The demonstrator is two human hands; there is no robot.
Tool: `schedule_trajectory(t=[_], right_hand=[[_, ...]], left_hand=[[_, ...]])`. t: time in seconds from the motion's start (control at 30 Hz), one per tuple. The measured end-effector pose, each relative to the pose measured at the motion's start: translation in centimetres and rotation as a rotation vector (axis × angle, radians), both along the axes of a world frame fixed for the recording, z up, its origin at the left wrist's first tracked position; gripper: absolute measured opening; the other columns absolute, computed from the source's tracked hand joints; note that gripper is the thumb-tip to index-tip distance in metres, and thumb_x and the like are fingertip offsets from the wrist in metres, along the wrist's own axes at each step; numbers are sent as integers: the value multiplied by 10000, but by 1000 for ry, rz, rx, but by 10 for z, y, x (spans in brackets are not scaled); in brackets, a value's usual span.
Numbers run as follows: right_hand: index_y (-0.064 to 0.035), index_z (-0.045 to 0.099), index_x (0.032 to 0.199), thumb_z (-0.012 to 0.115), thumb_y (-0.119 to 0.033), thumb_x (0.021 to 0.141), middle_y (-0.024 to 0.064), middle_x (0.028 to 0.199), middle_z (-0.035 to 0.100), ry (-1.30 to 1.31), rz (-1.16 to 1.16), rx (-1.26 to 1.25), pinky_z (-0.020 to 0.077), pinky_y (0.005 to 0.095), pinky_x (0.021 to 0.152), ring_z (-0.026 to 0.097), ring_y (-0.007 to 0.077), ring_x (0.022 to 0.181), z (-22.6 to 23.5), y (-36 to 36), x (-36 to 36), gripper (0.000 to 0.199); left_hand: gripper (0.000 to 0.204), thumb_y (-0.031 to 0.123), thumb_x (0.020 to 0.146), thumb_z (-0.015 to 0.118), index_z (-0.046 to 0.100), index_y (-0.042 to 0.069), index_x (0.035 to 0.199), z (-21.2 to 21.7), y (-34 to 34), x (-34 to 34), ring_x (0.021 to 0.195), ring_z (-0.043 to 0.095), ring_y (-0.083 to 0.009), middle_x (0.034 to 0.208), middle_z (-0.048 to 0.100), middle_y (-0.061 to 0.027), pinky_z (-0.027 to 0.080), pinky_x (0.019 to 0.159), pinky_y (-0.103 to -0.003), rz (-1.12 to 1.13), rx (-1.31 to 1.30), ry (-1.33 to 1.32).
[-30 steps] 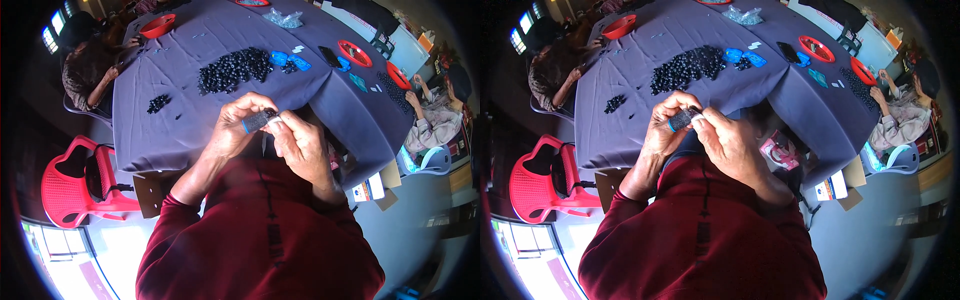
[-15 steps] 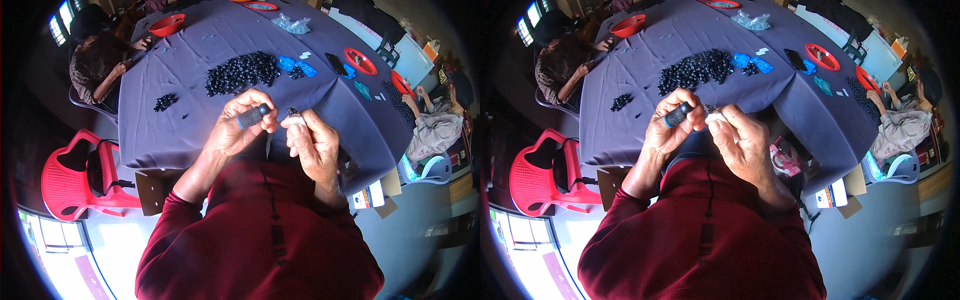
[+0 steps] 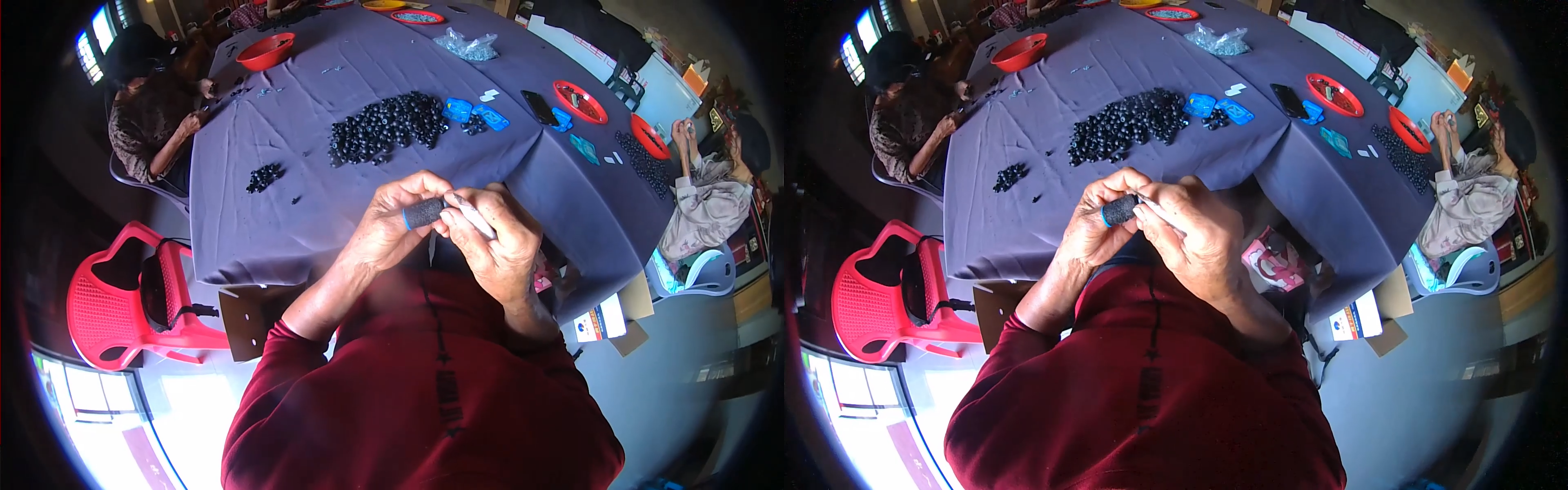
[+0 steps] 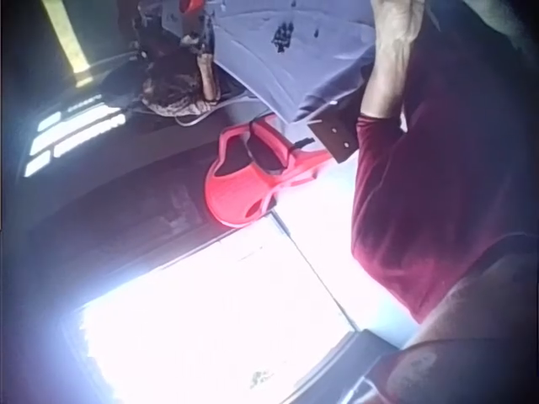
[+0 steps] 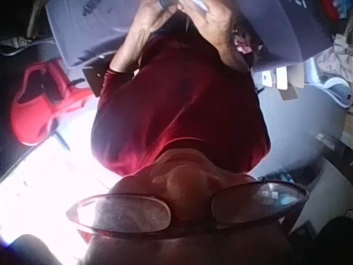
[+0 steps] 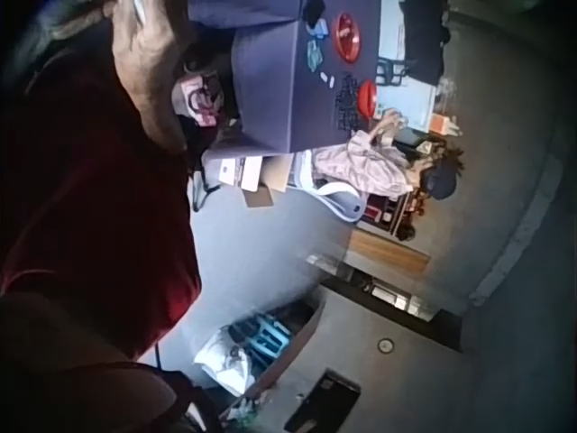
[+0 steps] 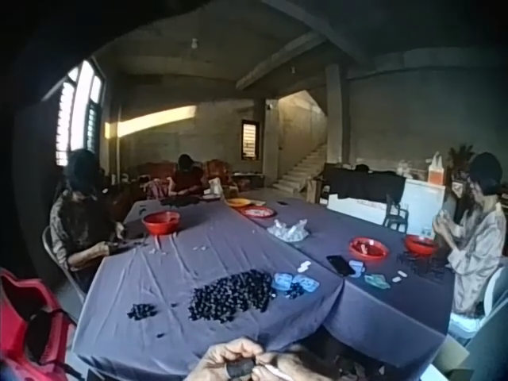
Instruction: The person assembles small black plastic components by hand at a workstation.
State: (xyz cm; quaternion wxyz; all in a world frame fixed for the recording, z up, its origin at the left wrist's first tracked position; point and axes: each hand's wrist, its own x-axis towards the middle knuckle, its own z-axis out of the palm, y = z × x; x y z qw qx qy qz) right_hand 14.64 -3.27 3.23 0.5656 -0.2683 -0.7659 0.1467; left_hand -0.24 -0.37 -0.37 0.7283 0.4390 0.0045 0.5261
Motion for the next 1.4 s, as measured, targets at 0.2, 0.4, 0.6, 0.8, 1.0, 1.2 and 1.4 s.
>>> schedule_trajectory(t=[0.2,0.4,0.6,0.8,1.0,1.2,1.4], right_hand=[[1,485,932,359,-289,933,4,612,437,158,54,-322,296,176,413,362,31,457,12,-9,2,316],[4,493,896,413,-223,923,14,586,454,63,156,-364,322,188,416,395,39,462,7,-5,4,242],[3,508,863,441,-179,913,18,580,462,-6,103,-327,337,189,433,402,43,467,7,-3,2,200],[12,523,846,460,-147,903,27,617,497,-44,60,-320,354,202,460,434,52,502,5,-2,3,180],[14,529,854,461,-141,901,28,637,509,-27,87,-319,363,204,466,444,57,506,4,-1,1,175],[14,527,842,460,-134,900,31,631,504,-31,66,-266,363,207,460,445,60,501,3,-1,0,172],[11,525,821,466,-129,896,29,604,490,-91,19,-216,368,221,454,445,67,489,0,2,2,170]], left_hand=[[312,249,825,570,524,-23,969,8,14,-9,766,555,-176,835,574,-119,466,704,-310,59,108,-117],[346,294,834,552,528,-23,969,7,13,-10,741,535,-152,813,568,-95,445,693,-305,96,130,-86],[315,216,802,607,523,-44,958,7,9,-9,733,540,-145,833,564,-97,446,697,-295,63,58,-49],[332,186,786,627,515,-63,974,6,7,-9,777,561,-152,865,569,-107,458,728,-265,67,92,21],[305,134,787,619,511,-68,988,4,6,-10,795,570,-153,878,574,-107,462,749,-264,64,52,52],[248,74,794,587,518,-67,986,3,6,-9,779,575,-153,877,580,-109,466,743,-263,42,56,28],[214,33,787,567,529,-60,977,2,5,-7,772,569,-151,863,579,-106,464,733,-265,68,24,55]])
